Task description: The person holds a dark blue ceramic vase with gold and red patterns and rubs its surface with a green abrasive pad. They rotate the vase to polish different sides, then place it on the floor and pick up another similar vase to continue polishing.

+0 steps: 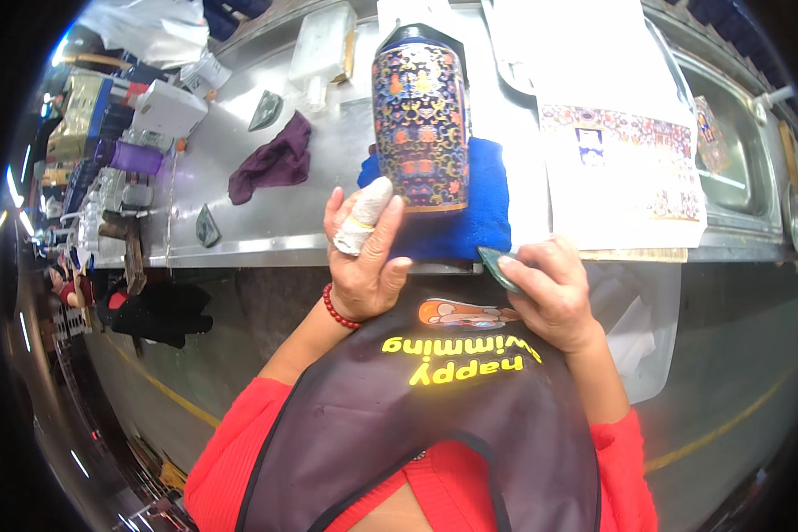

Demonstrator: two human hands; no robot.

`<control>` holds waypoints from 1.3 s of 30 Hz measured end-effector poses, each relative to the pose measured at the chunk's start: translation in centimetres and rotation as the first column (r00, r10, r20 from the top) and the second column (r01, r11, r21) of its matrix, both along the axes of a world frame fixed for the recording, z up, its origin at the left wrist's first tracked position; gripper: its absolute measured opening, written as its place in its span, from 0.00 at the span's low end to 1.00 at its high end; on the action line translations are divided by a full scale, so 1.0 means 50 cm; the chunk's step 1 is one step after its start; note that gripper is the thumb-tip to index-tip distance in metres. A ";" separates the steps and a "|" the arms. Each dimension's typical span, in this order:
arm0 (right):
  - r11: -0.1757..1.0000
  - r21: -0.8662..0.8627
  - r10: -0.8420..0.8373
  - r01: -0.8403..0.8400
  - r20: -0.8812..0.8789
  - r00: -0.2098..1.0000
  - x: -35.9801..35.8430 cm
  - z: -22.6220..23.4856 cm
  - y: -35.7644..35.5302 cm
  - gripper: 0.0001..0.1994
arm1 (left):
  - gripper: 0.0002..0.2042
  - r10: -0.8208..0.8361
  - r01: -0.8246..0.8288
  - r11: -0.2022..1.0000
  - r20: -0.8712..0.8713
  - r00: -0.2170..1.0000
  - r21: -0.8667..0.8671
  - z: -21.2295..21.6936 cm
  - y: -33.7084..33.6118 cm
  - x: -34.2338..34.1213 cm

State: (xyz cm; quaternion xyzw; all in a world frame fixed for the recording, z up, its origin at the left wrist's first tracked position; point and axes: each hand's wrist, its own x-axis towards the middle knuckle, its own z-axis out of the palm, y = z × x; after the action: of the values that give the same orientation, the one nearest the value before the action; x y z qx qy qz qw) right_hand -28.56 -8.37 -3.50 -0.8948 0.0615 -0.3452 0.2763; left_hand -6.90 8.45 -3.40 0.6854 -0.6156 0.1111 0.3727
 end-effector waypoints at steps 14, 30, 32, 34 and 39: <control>0.994 0.106 -0.030 0.022 0.071 0.997 0.036 0.055 -0.030 0.18 | 0.20 -0.025 0.030 0.999 0.116 0.993 -0.042 0.010 -0.007 0.006; 0.991 -0.040 0.119 -0.127 -0.153 0.981 0.150 0.164 -0.095 0.14 | 0.18 -0.012 0.054 0.988 0.272 0.962 -0.148 0.000 -0.025 0.005; 0.946 -0.103 0.285 -0.308 -0.192 0.939 0.209 0.197 -0.114 0.12 | 0.18 0.004 0.044 0.985 0.284 0.959 -0.164 -0.001 -0.027 0.005; 0.895 -0.117 0.379 -0.431 -0.312 0.871 0.276 0.232 -0.144 0.11 | 0.18 -0.010 0.058 0.984 0.272 0.962 -0.168 0.001 -0.030 0.006; 0.980 -0.198 -0.009 -0.010 -0.098 0.995 0.334 0.246 -0.199 0.10 | 0.15 -0.113 0.147 0.976 0.200 0.973 -0.160 0.026 -0.034 0.031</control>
State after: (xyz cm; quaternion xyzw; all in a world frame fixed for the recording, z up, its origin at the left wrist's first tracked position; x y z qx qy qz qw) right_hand -11.85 -18.32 8.77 -0.9338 0.0400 -0.3051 0.1824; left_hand -5.34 6.74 -2.12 0.5945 -0.6800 0.2046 0.3773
